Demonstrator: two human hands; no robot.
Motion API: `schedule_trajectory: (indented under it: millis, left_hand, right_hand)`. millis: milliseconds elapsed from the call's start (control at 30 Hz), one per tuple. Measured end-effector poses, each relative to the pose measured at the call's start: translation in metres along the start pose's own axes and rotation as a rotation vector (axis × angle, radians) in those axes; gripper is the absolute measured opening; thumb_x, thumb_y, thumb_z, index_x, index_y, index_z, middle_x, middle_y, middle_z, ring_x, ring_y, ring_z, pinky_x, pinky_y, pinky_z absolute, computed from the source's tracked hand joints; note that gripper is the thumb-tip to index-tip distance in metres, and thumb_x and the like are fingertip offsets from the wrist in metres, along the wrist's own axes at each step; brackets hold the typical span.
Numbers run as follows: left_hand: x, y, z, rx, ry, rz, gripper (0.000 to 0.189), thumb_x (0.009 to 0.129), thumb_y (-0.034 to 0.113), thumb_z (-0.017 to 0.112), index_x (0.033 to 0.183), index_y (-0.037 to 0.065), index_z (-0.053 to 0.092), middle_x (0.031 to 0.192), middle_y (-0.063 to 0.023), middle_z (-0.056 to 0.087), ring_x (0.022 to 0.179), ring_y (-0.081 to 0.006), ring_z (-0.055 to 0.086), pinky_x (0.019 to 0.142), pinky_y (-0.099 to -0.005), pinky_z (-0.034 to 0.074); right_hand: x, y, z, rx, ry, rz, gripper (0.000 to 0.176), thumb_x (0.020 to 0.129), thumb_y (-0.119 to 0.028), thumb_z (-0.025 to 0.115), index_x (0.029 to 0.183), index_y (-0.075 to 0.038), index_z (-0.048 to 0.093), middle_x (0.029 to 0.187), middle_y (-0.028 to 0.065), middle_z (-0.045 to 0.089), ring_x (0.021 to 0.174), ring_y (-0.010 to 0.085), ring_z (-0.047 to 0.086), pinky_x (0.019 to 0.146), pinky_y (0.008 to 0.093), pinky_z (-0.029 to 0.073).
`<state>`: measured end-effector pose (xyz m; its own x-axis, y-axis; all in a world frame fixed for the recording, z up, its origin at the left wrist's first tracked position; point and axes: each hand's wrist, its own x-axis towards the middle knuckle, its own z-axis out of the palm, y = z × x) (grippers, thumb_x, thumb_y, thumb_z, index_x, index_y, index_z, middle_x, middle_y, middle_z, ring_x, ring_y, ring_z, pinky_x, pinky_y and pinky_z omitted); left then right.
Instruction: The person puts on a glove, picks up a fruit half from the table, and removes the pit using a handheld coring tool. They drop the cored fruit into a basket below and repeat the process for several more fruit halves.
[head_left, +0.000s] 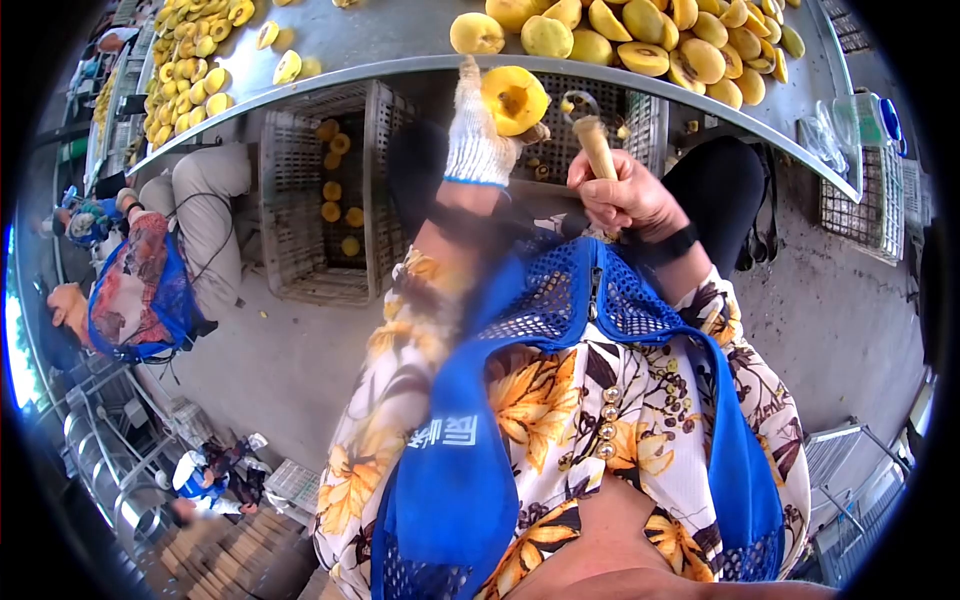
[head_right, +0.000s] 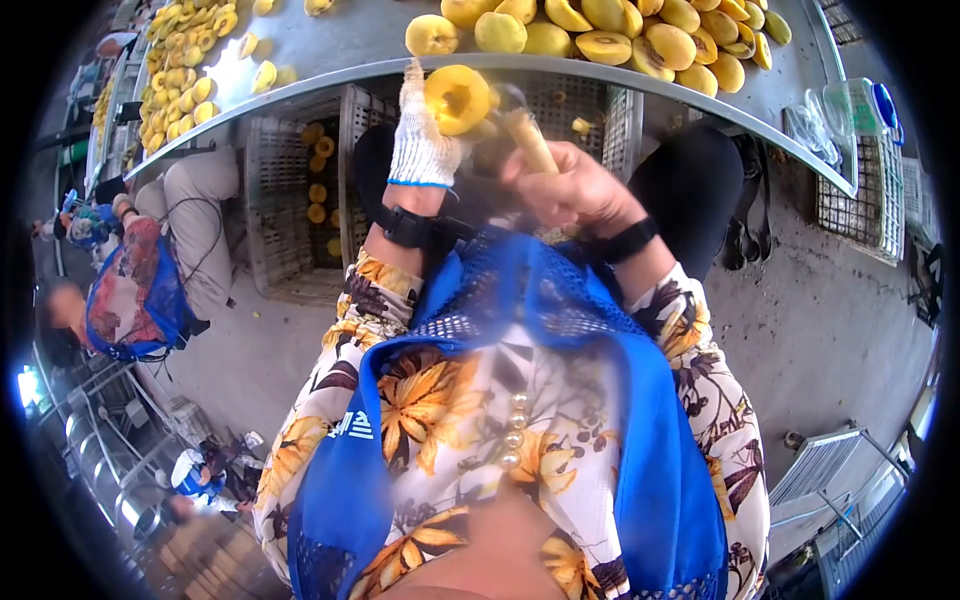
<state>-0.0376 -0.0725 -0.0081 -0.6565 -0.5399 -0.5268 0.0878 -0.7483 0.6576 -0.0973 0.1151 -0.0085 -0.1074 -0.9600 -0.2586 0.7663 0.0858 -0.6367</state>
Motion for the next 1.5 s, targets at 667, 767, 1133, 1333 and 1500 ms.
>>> schedule_trajectory:
  millis: [667,767,1133,1333,1500]
  left_hand:
    - [-0.029,-0.003,0.002,1.524,-0.528,1.516,0.075,0.070,0.056,0.065,0.123,0.006,0.052,0.133,-0.0199,0.041,0.113,-0.0311,0.052,0.085,-0.0355,0.049]
    - [-0.024,-0.007,-0.004,1.263,-0.201,1.211,0.073,0.077,0.054,0.060,0.129,0.004,0.045,0.133,-0.0194,0.041,0.119,-0.0302,0.046,0.091,-0.0351,0.046]
    - [-0.034,0.001,0.003,-0.199,-0.220,-0.271,0.053,0.091,0.052,0.043,0.113,0.005,0.054,0.109,-0.0123,0.058,0.102,-0.0233,0.055,0.091,-0.0378,0.045]
    - [-0.033,0.013,-0.004,-0.120,-0.160,-0.179,0.048,0.091,0.048,0.044,0.112,0.006,0.054,0.109,-0.0121,0.059,0.100,-0.0222,0.056,0.088,-0.0356,0.046]
    - [-0.023,0.014,-0.016,-0.002,-0.186,-0.222,0.047,0.091,0.046,0.046,0.113,0.005,0.053,0.103,-0.0118,0.061,0.094,-0.0227,0.059,0.074,-0.0355,0.052]
  right_hand:
    - [0.042,-0.001,0.012,0.391,0.420,-0.077,0.031,0.091,-0.034,0.053,0.097,-0.003,0.056,0.057,-0.0011,0.048,0.043,0.0085,0.041,0.043,0.0238,0.040]
    - [0.035,0.002,-0.012,0.249,0.129,-0.135,0.031,0.091,-0.031,0.053,0.100,-0.001,0.056,0.061,-0.0011,0.050,0.043,0.0081,0.041,0.044,0.0214,0.041]
    - [0.046,-0.001,0.018,-0.774,0.760,-0.287,0.035,0.087,-0.030,0.058,0.107,-0.002,0.054,0.069,0.0092,0.059,0.049,0.0181,0.051,0.046,0.0309,0.042]
    - [0.025,-0.008,0.008,-1.333,0.801,-0.320,0.032,0.090,-0.035,0.050,0.098,-0.005,0.058,0.079,0.0202,0.063,0.073,0.0380,0.060,0.062,0.0456,0.047]
    - [0.003,-0.014,-0.010,-1.605,0.394,-0.506,0.020,0.087,-0.027,0.056,0.085,-0.007,0.056,0.073,0.0140,0.061,0.066,0.0336,0.059,0.056,0.0416,0.047]
